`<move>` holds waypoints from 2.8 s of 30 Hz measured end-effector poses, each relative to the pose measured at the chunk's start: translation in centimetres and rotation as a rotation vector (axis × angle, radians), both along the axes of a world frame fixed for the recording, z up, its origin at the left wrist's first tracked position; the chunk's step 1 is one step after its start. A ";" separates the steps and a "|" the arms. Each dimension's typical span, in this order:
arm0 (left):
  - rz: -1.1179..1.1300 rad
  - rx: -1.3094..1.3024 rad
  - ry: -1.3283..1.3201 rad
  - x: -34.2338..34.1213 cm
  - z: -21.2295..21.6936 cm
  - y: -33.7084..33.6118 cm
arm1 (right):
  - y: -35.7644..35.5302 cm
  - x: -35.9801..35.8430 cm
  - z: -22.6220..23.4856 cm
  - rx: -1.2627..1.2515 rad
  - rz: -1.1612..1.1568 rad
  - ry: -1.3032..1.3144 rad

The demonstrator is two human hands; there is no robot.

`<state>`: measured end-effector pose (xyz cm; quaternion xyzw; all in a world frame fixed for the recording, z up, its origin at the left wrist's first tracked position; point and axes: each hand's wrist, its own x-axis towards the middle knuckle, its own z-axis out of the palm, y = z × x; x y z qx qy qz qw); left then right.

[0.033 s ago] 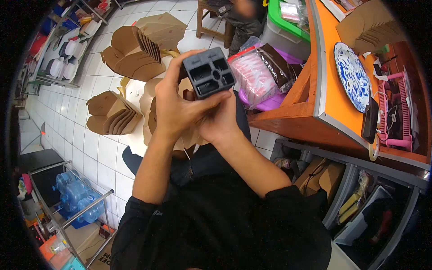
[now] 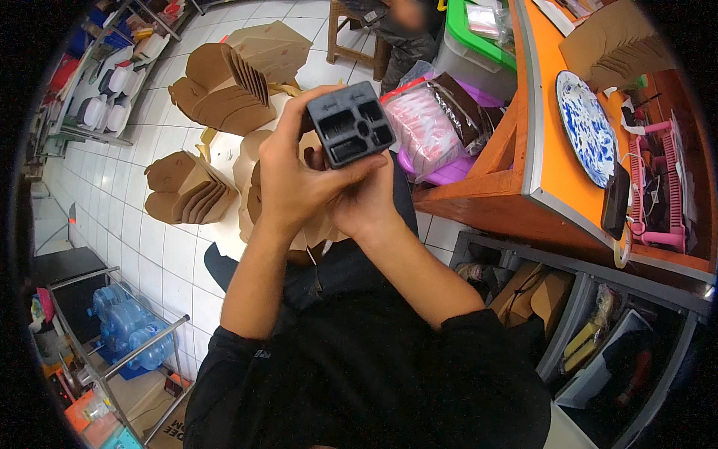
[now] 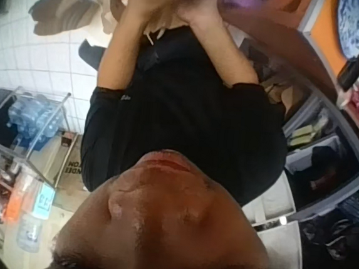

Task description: Assembling cardboard food containers and stacking them.

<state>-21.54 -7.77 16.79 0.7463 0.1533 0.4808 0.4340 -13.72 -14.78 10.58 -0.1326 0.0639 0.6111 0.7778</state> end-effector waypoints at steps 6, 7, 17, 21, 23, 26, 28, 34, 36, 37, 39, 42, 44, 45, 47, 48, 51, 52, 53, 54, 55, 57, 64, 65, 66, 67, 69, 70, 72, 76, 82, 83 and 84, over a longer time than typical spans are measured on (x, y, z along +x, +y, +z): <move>0.021 0.055 0.062 -0.1 -0.1 -0.4 | -0.3 -0.1 -0.4 -0.064 -0.033 0.039; 0.013 0.031 0.059 -0.2 -0.1 -0.5 | -0.3 -0.2 -0.4 -0.075 -0.037 0.047; 0.071 0.013 0.135 -1.0 -2.1 -0.6 | -0.4 -0.6 -1.8 -0.118 -0.053 0.085; 0.070 0.020 0.123 -1.0 -1.7 -0.7 | -0.3 -0.6 -2.2 -0.063 -0.013 0.056; 0.061 0.021 0.124 -1.0 -1.7 -0.7 | -0.4 -0.6 -2.2 -0.075 -0.025 0.065; 0.056 0.002 0.122 -1.2 -2.1 -0.7 | -0.6 -0.5 -2.0 -0.093 -0.047 0.078; 0.022 -0.019 0.165 -1.4 -2.4 -0.7 | -0.9 -0.4 -1.1 -0.115 -0.037 0.078; 0.020 0.067 0.085 -1.3 -3.1 -1.4 | -0.8 1.3 -3.0 0.024 0.035 -0.066; -0.018 0.081 -0.011 -1.2 -4.1 -1.0 | -0.3 0.8 -1.6 0.000 0.022 -0.126; -0.058 0.095 -0.105 -1.3 -4.5 -0.9 | -0.3 0.3 -0.5 0.002 0.026 -0.125; -0.056 0.130 -0.130 -1.3 -4.3 -0.9 | -0.4 0.0 0.8 0.020 0.024 -0.146; -0.042 0.165 -0.157 -1.6 -3.5 -0.6 | 0.1 0.4 0.7 0.073 0.033 -0.099; -0.030 0.165 -0.160 -2.2 -2.4 -0.3 | 0.0 0.8 0.6 0.056 0.066 -0.191; -0.050 0.081 -0.101 -2.7 -1.5 0.0 | 0.1 1.0 1.0 0.038 0.097 -0.284; -0.061 0.005 -0.042 -3.1 0.1 0.2 | -0.3 0.9 0.9 -0.020 0.073 -0.341; -0.085 -0.039 -0.048 -3.1 0.6 0.0 | -0.7 1.1 -0.8 0.053 0.018 -0.556; -0.125 -0.083 -0.089 -3.3 0.7 -0.4 | -1.7 2.1 -1.3 0.215 -0.007 -0.774; -0.117 -0.211 -0.125 -3.5 0.6 -1.1 | -2.1 2.3 -0.3 0.250 -0.020 -0.945; -0.107 -0.322 -0.164 -3.5 0.4 -1.1 | -1.7 2.7 0.1 0.302 -0.039 -1.118; -0.085 -0.396 -0.175 -3.3 -0.1 -1.5 | -2.2 3.0 0.1 0.240 -0.019 -1.063; -0.109 -0.394 -0.191 -3.0 -0.6 -1.3 | -2.2 3.7 0.4 0.257 -0.021 -1.073; -0.178 -0.376 -0.140 -3.0 -1.2 -1.2 | -3.0 4.5 1.3 0.084 0.177 -1.299; -0.073 -0.447 -0.231 -2.7 0.4 -2.2 | -4.1 3.3 0.2 0.232 0.260 -1.130; -0.059 -0.453 -0.236 -2.5 1.1 -2.5 | -4.3 3.2 0.0 0.205 0.242 -1.096; -0.016 -0.461 -0.163 -2.4 2.1 -2.5 | -4.4 3.1 -0.1 0.155 0.149 -1.205; 0.010 -0.471 -0.092 -1.9 2.7 -2.5 | -5.1 3.8 -1.3 0.147 0.154 -1.214; 0.000 -0.430 -0.107 -1.7 1.9 -1.8 | -6.0 5.5 -5.3 0.007 0.188 -1.125; -0.084 -0.440 -0.074 -1.3 1.3 -1.2 | -5.0 3.5 -3.0 0.162 0.136 -0.800; -0.272 -0.533 -0.069 -1.3 1.3 -1.3 | -4.4 1.9 -2.7 0.324 0.204 -0.598; -0.224 -0.452 -0.019 -1.6 0.2 -1.8 | -4.8 1.0 -2.1 0.439 0.311 -0.378; -0.274 -0.658 -0.060 -1.7 0.9 -2.8 | -5.1 0.2 -2.6 0.482 0.270 -0.171; -0.279 -0.643 -0.066 -1.7 0.7 -2.8 | -5.2 0.2 -2.7 0.490 0.279 -0.165; -0.284 -0.628 -0.071 -1.8 0.6 -2.8 | -5.2 0.1 -2.8 0.497 0.287 -0.159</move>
